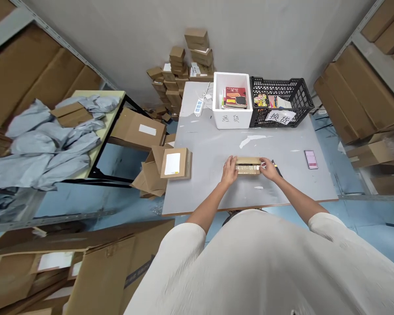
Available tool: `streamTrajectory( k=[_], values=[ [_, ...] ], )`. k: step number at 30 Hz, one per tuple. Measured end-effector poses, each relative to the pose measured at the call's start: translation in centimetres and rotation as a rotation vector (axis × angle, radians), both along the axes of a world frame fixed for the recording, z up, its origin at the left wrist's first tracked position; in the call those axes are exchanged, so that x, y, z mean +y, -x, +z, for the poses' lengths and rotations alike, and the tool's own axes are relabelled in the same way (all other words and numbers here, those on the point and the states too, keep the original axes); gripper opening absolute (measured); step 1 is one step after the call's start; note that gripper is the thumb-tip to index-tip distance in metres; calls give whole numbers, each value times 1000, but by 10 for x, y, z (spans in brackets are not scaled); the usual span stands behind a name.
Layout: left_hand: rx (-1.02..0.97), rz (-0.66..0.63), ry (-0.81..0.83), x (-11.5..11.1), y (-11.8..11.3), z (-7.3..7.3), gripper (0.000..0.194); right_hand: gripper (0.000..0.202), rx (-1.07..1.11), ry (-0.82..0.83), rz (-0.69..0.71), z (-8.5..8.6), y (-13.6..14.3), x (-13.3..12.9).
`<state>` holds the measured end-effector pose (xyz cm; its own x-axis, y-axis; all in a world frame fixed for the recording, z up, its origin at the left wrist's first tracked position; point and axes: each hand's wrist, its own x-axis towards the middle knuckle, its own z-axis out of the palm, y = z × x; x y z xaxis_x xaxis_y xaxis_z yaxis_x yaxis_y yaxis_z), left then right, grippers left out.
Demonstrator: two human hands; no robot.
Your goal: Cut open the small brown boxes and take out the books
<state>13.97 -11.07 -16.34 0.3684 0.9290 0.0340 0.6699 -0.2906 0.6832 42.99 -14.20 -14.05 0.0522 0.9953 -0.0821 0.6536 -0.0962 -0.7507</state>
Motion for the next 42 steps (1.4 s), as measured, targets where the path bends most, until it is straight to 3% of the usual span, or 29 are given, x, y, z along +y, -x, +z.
streamTrajectory(
  k=[5,10,14,19,28,32,36,40,42],
  values=[
    [-94,-25,-3,4,1,0,91,49,42,-5,-70,9,2,6],
    [-5,135,20,2,6,0,98,53,-18,-12,9,11,5,16],
    [102,103,50,-2,12,3,69,61,-179,-6,108,11,6,26],
    [181,22,68,-3,14,9,32,58,-237,193,109,14,7,38],
    [126,45,-9,-1,14,24,18,61,-31,286,66,21,-4,47],
    [121,23,-29,0,12,31,25,58,-40,275,104,23,-4,51],
    [145,-75,9,-7,17,32,10,58,-139,274,123,22,2,50],
    [248,-230,33,-14,22,28,48,55,-319,230,138,16,16,44],
    [311,-258,40,-13,20,26,57,58,-378,209,124,13,25,39]
  ],
)
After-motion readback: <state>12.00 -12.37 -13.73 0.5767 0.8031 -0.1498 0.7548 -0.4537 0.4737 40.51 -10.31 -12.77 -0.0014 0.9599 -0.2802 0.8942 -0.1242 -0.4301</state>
